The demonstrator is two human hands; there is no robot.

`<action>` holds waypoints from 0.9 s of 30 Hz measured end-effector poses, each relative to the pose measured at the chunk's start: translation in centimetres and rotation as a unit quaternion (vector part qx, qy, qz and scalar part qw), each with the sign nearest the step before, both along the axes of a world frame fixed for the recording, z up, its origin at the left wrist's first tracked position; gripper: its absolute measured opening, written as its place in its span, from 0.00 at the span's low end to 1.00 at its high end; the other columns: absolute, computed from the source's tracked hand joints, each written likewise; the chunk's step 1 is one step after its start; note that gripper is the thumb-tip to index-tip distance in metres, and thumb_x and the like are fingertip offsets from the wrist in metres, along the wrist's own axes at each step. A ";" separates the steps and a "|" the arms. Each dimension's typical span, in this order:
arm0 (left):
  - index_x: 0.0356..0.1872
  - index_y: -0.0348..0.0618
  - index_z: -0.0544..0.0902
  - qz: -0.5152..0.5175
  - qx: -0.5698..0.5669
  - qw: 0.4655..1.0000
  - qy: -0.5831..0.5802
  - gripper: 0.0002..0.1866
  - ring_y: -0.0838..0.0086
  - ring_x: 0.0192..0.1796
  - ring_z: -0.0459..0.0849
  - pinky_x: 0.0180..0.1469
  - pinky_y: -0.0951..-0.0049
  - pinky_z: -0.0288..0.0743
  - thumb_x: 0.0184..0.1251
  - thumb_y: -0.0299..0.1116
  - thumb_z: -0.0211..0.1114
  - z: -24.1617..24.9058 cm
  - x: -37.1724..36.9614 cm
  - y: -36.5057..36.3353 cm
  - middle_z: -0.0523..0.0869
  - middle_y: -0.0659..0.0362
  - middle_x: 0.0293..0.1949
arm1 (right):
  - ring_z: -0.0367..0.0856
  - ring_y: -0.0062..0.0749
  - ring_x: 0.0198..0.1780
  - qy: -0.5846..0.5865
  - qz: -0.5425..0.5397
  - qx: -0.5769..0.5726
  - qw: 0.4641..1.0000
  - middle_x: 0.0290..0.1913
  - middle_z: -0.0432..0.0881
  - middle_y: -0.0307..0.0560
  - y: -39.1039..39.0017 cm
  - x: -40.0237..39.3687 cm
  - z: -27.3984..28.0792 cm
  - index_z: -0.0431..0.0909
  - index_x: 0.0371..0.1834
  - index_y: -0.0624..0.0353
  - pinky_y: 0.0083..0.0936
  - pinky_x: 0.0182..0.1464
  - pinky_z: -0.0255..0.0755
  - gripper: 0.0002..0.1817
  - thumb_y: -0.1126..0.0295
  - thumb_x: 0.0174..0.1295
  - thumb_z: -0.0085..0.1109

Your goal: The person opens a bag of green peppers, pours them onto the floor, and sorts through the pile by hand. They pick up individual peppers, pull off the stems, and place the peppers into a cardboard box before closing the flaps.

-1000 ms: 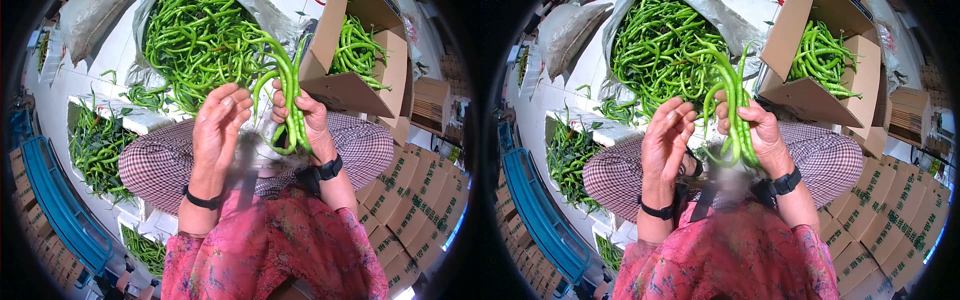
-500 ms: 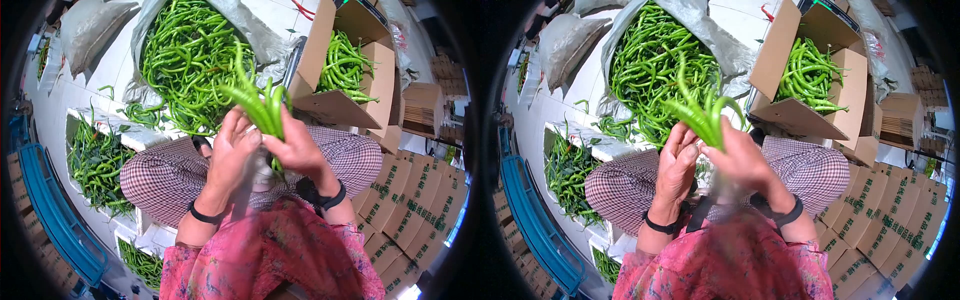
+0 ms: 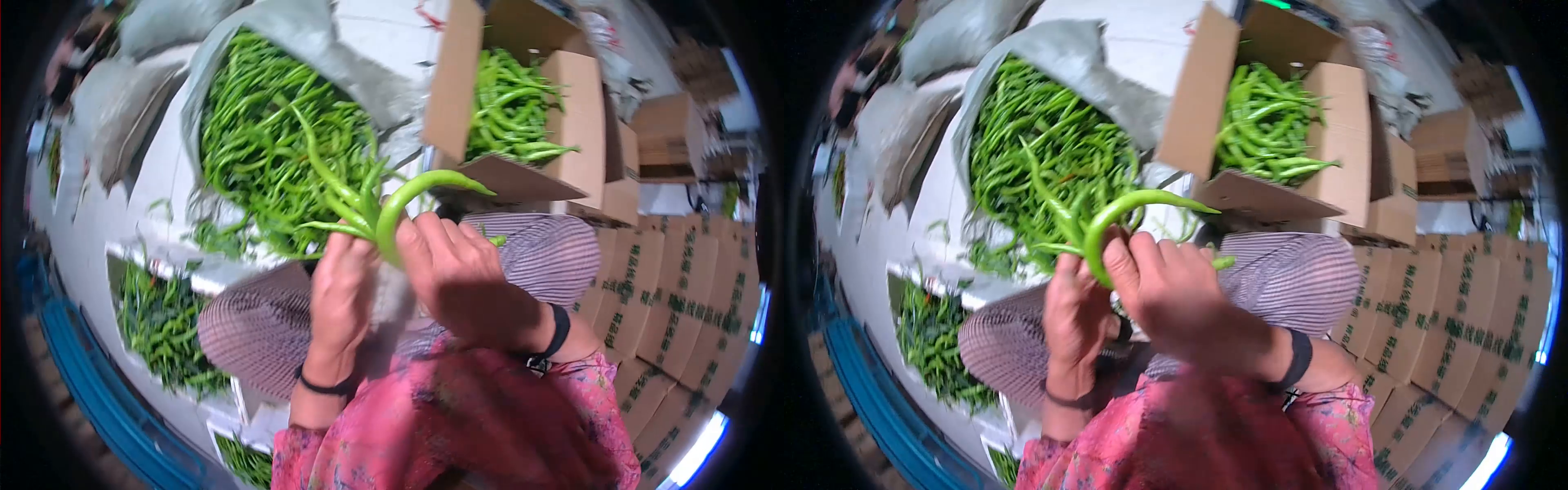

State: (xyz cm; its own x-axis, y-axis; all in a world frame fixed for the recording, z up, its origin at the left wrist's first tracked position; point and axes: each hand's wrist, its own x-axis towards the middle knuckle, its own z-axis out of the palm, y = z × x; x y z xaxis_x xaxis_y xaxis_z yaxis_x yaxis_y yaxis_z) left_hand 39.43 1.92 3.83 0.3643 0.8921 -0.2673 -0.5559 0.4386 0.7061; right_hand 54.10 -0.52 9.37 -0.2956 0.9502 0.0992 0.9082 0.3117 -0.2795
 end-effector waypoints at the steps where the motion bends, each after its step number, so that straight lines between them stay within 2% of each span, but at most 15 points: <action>1: 0.67 0.30 0.63 -0.018 0.014 0.999 -0.046 0.29 0.67 0.58 0.77 0.62 0.68 0.68 0.72 0.38 0.57 0.9 0.0 -0.2 0.78 0.48 0.57 | 0.76 0.41 0.33 -0.014 -0.019 0.005 1.000 0.34 0.71 0.50 0.0 1.2 1.8 0.71 0.50 0.73 0.32 0.34 0.72 0.19 0.77 0.55 0.53; 5: 0.64 0.29 0.66 -0.053 0.017 0.998 -0.016 0.27 0.66 0.42 0.83 0.48 0.69 0.76 0.70 0.36 0.58 2.4 -2.0 0.5 0.84 0.45 0.43 | 0.84 0.52 0.43 0.059 -0.124 0.041 0.990 0.45 0.81 0.62 1.1 8.4 7.5 0.65 0.62 0.72 0.37 0.41 0.78 0.27 0.74 0.59 0.54; 7: 0.62 0.30 0.68 -0.027 -0.020 0.999 -0.007 0.24 0.68 0.37 0.81 0.45 0.69 0.76 0.69 0.33 0.59 3.1 -2.1 0.4 0.83 0.48 0.37 | 0.84 0.42 0.35 0.088 -0.203 0.121 0.968 0.38 0.82 0.56 3.6 13.5 7.0 0.63 0.64 0.67 0.32 0.40 0.76 0.28 0.71 0.62 0.55; 8: 0.61 0.31 0.69 -0.027 -0.033 0.999 -0.006 0.23 0.68 0.36 0.81 0.44 0.68 0.76 0.69 0.32 0.59 3.1 -2.5 0.4 0.83 0.49 0.35 | 0.81 0.33 0.34 0.121 -0.252 0.071 0.957 0.34 0.80 0.51 4.7 16.0 6.8 0.64 0.64 0.65 0.28 0.38 0.75 0.27 0.68 0.62 0.58; 11: 0.59 0.31 0.71 -0.049 -0.041 0.998 0.001 0.22 0.67 0.36 0.81 0.43 0.69 0.76 0.69 0.32 0.59 3.0 -3.0 0.6 0.82 0.49 0.33 | 0.79 0.29 0.34 0.234 -0.311 -0.024 0.921 0.34 0.79 0.49 8.3 21.8 3.3 0.68 0.58 0.63 0.26 0.36 0.74 0.24 0.61 0.64 0.59; 13: 0.59 0.31 0.71 -0.048 -0.045 0.998 0.015 0.21 0.68 0.35 0.80 0.42 0.70 0.76 0.68 0.31 0.59 4.0 -2.8 0.9 0.82 0.49 0.32 | 0.78 0.33 0.41 -0.002 -0.325 0.047 0.944 0.45 0.79 0.51 12.2 26.2 -2.6 0.69 0.53 0.66 0.31 0.45 0.75 0.24 0.58 0.64 0.60; 15: 0.58 0.31 0.72 -0.039 -0.034 0.997 0.061 0.21 0.68 0.32 0.80 0.39 0.73 0.75 0.68 0.32 0.60 4.3 -3.6 1.4 0.81 0.50 0.31 | 0.77 0.37 0.50 0.190 -0.371 -0.049 0.908 0.51 0.78 0.57 15.6 28.1 -7.0 0.68 0.58 0.67 0.33 0.55 0.71 0.26 0.63 0.61 0.62; 16: 0.58 0.30 0.71 -0.033 -0.006 0.996 0.088 0.22 0.70 0.31 0.79 0.36 0.73 0.75 0.67 0.32 0.61 4.9 -4.3 2.0 0.81 0.51 0.30 | 0.79 0.36 0.47 0.256 -0.330 -0.082 0.905 0.49 0.80 0.53 16.6 29.5 -9.6 0.68 0.58 0.68 0.31 0.53 0.72 0.26 0.65 0.61 0.62; 18: 0.59 0.29 0.71 0.001 0.054 0.987 0.150 0.24 0.71 0.30 0.78 0.34 0.75 0.74 0.67 0.33 0.62 6.0 -7.1 3.2 0.80 0.52 0.29 | 0.83 0.50 0.44 0.166 -0.321 -0.150 0.920 0.43 0.82 0.64 18.6 32.5 -16.1 0.74 0.45 0.77 0.40 0.48 0.78 0.26 0.58 0.60 0.62; 19: 0.59 0.29 0.70 0.034 0.065 0.981 0.181 0.24 0.72 0.29 0.78 0.34 0.76 0.74 0.67 0.34 0.62 6.6 -8.3 3.8 0.79 0.54 0.28 | 0.83 0.50 0.44 0.167 -0.315 -0.152 0.922 0.43 0.82 0.64 18.8 31.4 -15.1 0.74 0.45 0.77 0.40 0.48 0.78 0.26 0.58 0.60 0.62; 21: 0.60 0.29 0.70 0.096 0.081 0.958 0.257 0.24 0.74 0.27 0.76 0.33 0.78 0.72 0.68 0.34 0.61 7.4 -9.9 5.1 0.76 0.56 0.26 | 0.84 0.41 0.29 0.366 -0.451 -0.241 0.778 0.33 0.83 0.58 17.6 27.2 -11.4 0.76 0.40 0.76 0.34 0.31 0.82 0.18 0.65 0.64 0.57; 22: 0.60 0.29 0.69 0.105 0.079 0.957 0.259 0.24 0.76 0.26 0.75 0.32 0.78 0.71 0.68 0.34 0.60 7.0 -10.9 5.9 0.76 0.57 0.26 | 0.82 0.34 0.22 0.398 -0.440 -0.219 0.774 0.29 0.83 0.55 17.0 26.4 -11.0 0.76 0.39 0.76 0.25 0.21 0.79 0.14 0.71 0.67 0.51; 23: 0.60 0.29 0.69 0.099 0.058 0.960 0.255 0.23 0.76 0.27 0.75 0.32 0.78 0.71 0.69 0.33 0.59 6.0 -12.5 6.9 0.76 0.58 0.26 | 0.84 0.37 0.23 0.372 -0.416 -0.230 0.798 0.30 0.83 0.57 16.6 26.9 -11.4 0.76 0.40 0.76 0.33 0.28 0.81 0.17 0.67 0.65 0.53; 25: 0.60 0.30 0.70 0.088 -0.004 0.967 0.239 0.22 0.77 0.28 0.75 0.33 0.79 0.71 0.69 0.31 0.57 3.5 -14.1 7.6 0.77 0.59 0.29 | 0.84 0.52 0.43 0.033 -0.367 -0.081 0.926 0.42 0.82 0.64 16.6 29.6 -13.3 0.77 0.45 0.71 0.44 0.50 0.75 0.23 0.58 0.57 0.60; 27: 0.60 0.32 0.71 0.095 -0.057 0.952 0.286 0.20 0.78 0.31 0.77 0.35 0.80 0.71 0.70 0.29 0.56 0.9 -13.7 9.3 0.80 0.58 0.33 | 0.76 0.57 0.55 -0.045 -0.296 -0.103 0.949 0.52 0.79 0.66 16.2 32.3 -14.0 0.72 0.55 0.67 0.42 0.55 0.72 0.26 0.58 0.60 0.59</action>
State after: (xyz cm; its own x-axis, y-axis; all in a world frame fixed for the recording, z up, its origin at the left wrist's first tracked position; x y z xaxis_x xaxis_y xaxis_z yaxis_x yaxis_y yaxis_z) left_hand 25.68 11.26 4.72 -0.0349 0.8809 -0.4720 -0.1728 0.4599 0.8710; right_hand 86.44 15.68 -4.60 0.2972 0.9488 -0.1073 0.9302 -0.3131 -0.1914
